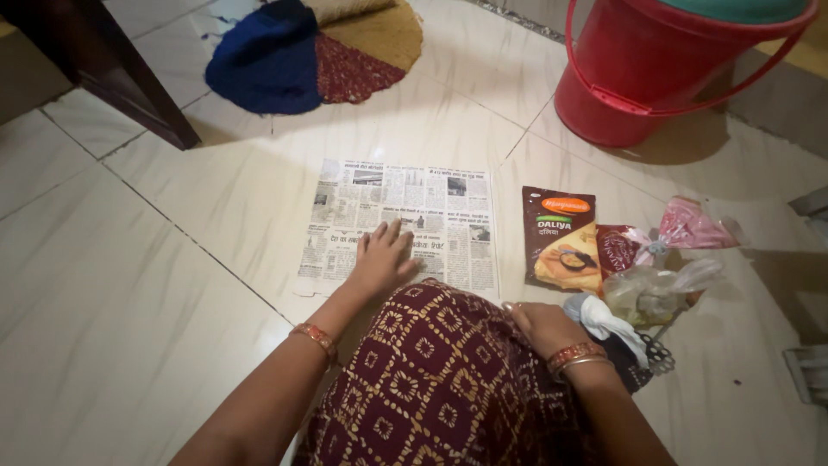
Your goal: The person sits on the floor and folds newspapers, placing them into a metal cabinet. She then picks up a packet of daliya and a plastic bag containing vegetables, opens the bag, and handles the contents.
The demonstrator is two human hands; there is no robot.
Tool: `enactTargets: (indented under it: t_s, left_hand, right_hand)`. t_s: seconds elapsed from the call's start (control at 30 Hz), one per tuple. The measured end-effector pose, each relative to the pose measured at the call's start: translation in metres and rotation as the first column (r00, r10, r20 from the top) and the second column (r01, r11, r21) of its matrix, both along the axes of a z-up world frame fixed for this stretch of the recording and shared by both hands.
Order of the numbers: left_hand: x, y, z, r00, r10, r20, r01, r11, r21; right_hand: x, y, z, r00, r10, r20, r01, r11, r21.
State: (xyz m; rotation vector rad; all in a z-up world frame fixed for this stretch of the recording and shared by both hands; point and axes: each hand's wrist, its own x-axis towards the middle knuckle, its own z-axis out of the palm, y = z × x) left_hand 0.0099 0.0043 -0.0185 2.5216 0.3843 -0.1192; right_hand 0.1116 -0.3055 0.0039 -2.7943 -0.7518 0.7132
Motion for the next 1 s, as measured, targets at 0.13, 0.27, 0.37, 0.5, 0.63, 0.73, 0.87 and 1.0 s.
enactTargets:
  t_s: [0.13,0.27,0.37,0.5,0.63,0.73,0.87,1.0]
  left_hand:
    - [0.020,0.036,-0.030,0.961,0.194,0.199,-0.204,0.978,0.034]
    - [0.005,0.071,-0.017,0.754,0.632,0.182,-0.652,0.754,0.083]
    - [-0.003,0.081,-0.012,0.695,0.711,0.105,-0.716,0.669,0.200]
    - [-0.001,0.096,-0.029,0.763,0.645,0.042,-0.635,0.736,0.234]
    - [0.005,0.086,-0.027,0.684,0.723,0.102,-0.726,0.660,0.192]
    - [0.003,0.077,-0.010,0.638,0.765,0.087,-0.760,0.608,0.231]
    - [0.000,0.083,-0.019,0.607,0.779,0.159,-0.795,0.598,0.101]
    - [-0.005,0.091,-0.017,0.683,0.730,0.023,-0.730,0.683,-0.009]
  right_hand:
    - [0.004,0.002,0.000,0.993,0.031,0.113,-0.050,0.985,0.166]
    - [0.006,0.007,-0.004,0.991,0.037,0.130,-0.072,0.958,0.279]
    - [0.001,0.014,-0.006,0.997,0.011,0.077,-0.028,0.975,0.221]
    - [-0.007,0.025,-0.007,0.995,0.001,0.101,-0.015,0.990,0.144]
    - [-0.008,0.023,-0.006,0.997,0.015,0.082,-0.028,0.988,0.152]
    - [-0.006,0.021,-0.010,0.997,0.022,0.076,-0.033,0.989,0.146]
    - [-0.008,0.016,-0.011,0.996,0.041,0.077,-0.053,0.983,0.174]
    - [-0.009,0.014,-0.005,0.994,0.054,0.096,-0.070,0.982,0.173]
